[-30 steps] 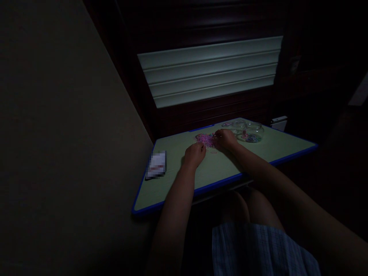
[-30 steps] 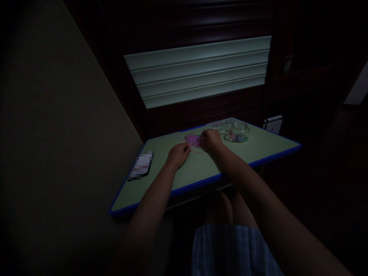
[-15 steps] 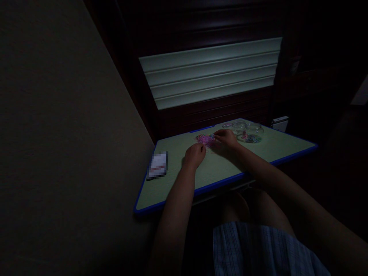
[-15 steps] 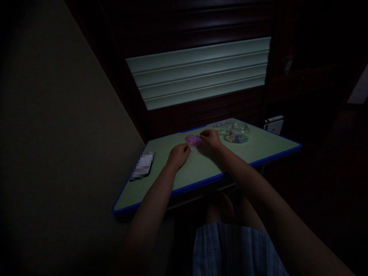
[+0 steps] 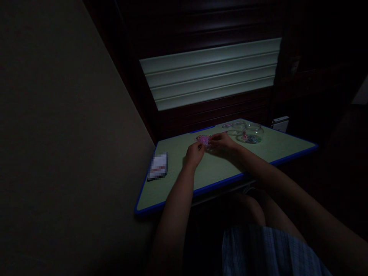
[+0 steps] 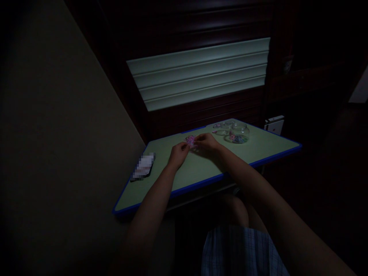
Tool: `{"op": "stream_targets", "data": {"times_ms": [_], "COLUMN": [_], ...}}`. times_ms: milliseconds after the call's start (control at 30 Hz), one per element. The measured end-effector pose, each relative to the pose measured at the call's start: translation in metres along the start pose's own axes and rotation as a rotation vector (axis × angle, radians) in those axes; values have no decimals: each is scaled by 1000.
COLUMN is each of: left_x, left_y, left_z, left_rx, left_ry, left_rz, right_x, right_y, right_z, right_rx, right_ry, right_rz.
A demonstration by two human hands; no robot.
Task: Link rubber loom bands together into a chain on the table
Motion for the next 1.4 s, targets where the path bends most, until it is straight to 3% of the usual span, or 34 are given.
{"op": "stream_targets", "data": {"times_ms": [133, 267, 567, 833, 1200, 1400], "left_x": [7, 12, 7, 8, 10, 9], "left_y": [8, 14, 12, 13, 12, 12], "left_z": [-4, -8, -3, -4, -8, -8], "left_rx": [-57, -104, -10, -35, -128, -138], "left_ry": [-59, -201, -428, -394, -261, -229], "left_rz": [129, 312, 522, 515, 430, 411], "right_x": [1, 5, 4, 2, 5, 2], "right_y": [1, 1, 1, 0, 1, 6], "right_z": [1, 4, 4, 2, 5, 8], "right_rx": [25, 37, 91, 98, 42, 96], "right_ry": [19, 23, 1, -32, 32, 172], "right_rz": [-22, -14, 15, 36, 18, 72]}}
Point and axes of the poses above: each hand's wrist, its own z-axis away from the middle knuckle, its own y-axis out of the palm, x = y × z, the point moved 1 cm from there along -z, towards the middle knuckle, and after that the axes turned 9 degrees about -x, right-handed, at the moved point
